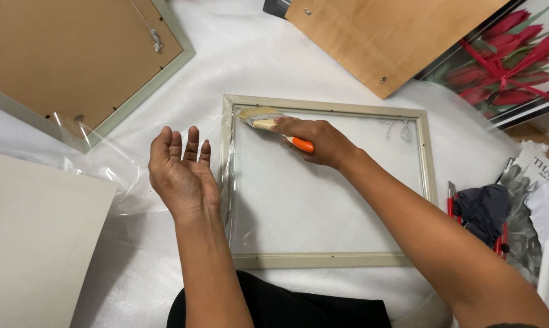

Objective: Disassembling a picture frame by prying tabs and removing the backing, then cleaning the glass with a brush

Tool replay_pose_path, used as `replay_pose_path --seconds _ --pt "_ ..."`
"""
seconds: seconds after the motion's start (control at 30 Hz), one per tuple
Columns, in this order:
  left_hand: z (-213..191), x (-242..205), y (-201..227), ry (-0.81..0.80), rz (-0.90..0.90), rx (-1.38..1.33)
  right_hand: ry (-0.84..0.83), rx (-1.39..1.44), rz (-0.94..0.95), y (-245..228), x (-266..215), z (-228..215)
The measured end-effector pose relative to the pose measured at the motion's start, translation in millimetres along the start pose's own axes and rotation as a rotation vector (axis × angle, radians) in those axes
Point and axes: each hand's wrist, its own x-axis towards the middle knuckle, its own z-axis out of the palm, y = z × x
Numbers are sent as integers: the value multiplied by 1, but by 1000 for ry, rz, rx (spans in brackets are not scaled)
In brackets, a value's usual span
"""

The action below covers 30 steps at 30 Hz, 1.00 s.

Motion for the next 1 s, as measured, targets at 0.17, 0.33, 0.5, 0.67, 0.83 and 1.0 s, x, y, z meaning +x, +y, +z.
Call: replay_pose_path --seconds 0.17,0.33,0.5,0.67,0.83,1.0 --pt "0 0 -3 4 -4 14 37 13 114 36 -48 -44" --pt "8 -10 3 -9 -37 48 -50 -286 399 81 -126 -128" --pt "10 -12 0 -27 -66 59 6 -693 467 73 -145 -165" --pt "12 -14 2 -23 -62 134 -50 -189 385 47 -113 -129" --pt "12 -12 2 -13 -67 114 -118 -382 557 99 -153 -171" --pt "16 -16 -5 -77 -105 84 53 -776 587 109 -186 -193"
